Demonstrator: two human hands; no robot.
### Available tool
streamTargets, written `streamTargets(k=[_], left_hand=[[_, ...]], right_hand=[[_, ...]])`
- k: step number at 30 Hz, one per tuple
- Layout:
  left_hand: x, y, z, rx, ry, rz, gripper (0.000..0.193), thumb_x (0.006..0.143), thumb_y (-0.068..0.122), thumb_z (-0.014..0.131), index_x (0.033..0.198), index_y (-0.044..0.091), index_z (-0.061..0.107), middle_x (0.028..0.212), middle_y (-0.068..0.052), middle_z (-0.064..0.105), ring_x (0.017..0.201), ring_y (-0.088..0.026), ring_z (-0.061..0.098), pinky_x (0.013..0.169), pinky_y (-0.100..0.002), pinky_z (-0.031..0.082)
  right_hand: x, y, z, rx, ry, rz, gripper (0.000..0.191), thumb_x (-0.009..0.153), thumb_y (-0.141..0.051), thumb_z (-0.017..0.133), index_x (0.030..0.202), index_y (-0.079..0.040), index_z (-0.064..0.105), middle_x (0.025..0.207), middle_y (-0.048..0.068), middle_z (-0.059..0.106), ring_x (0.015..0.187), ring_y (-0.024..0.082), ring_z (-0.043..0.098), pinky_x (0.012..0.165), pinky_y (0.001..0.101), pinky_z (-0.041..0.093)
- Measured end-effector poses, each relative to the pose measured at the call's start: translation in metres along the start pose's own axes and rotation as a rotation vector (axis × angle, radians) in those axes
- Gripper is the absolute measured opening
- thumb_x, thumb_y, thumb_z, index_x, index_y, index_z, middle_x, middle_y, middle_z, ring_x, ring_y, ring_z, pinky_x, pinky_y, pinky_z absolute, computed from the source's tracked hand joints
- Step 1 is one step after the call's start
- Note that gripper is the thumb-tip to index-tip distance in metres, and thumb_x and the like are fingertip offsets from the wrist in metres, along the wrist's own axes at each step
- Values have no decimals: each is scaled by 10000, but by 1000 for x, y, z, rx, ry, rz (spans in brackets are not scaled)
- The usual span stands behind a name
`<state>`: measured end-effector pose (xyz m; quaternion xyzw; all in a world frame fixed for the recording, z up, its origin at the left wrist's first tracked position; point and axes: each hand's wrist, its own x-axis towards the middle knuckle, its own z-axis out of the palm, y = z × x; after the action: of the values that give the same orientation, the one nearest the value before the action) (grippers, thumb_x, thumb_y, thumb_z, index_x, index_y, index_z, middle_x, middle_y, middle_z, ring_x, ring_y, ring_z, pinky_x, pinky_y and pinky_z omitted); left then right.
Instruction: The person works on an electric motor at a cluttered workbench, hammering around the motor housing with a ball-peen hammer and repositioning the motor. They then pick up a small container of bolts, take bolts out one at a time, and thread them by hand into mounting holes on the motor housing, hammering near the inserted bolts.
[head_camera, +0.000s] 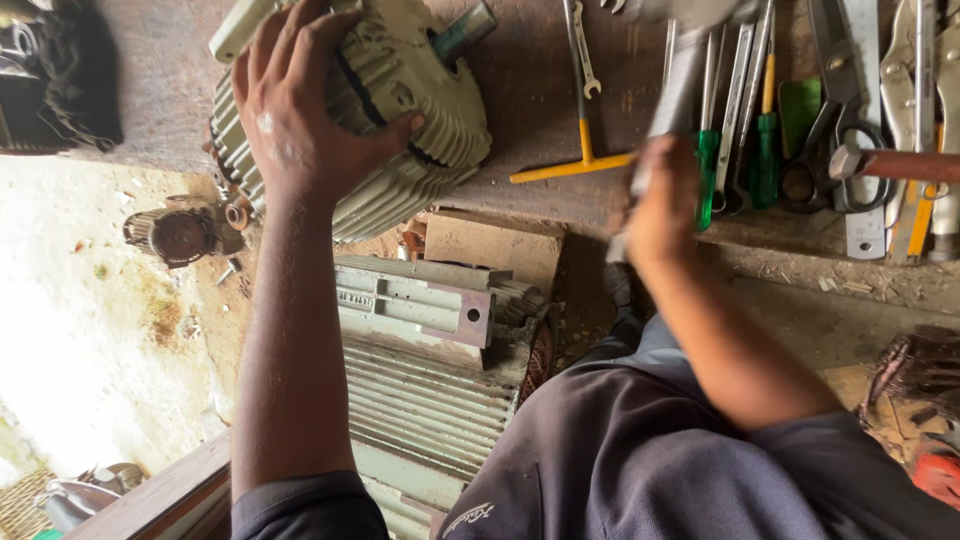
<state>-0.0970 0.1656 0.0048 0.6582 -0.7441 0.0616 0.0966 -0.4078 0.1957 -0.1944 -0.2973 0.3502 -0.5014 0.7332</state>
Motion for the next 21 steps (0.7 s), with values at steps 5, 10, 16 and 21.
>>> streamTargets(k=[5,10,16,21], left_hand=[[1,-1,0,-25,38,35,833,674,435,957,1389,173,621,1514,-69,583,1444,-336,476,1194,-514,331],[0,0,-6,-9,-4,-13,805,674,441,938,1363,163,626,1370,-57,642,1374,-320,517,1171,-516,351],[-1,-1,-5,-37,82,64,778,691,452,970,1321,158,619,1377,-76,630,1374,-312,505,1130,-508,345],[-3,-4,-4,-13,77,37,816,684,456,965,1364,165,620,1353,-66,643,1362,-315,509,1150,-511,345]], right_hand=[[-14,59,16,-373,-274,189,329,1086,-405,375,961,-117,472,630,-23,512,422,73,453,325,254,409],[-17,68,2,-429,-236,-104,354,1157,-396,349,987,-118,485,702,1,471,511,91,445,392,260,388],[-10,25,27,-327,-17,48,360,1099,-448,410,959,-125,487,631,3,493,445,91,455,358,296,396],[-17,25,40,-350,-209,220,319,1077,-473,456,1029,-161,504,618,3,482,430,95,472,361,301,422]])
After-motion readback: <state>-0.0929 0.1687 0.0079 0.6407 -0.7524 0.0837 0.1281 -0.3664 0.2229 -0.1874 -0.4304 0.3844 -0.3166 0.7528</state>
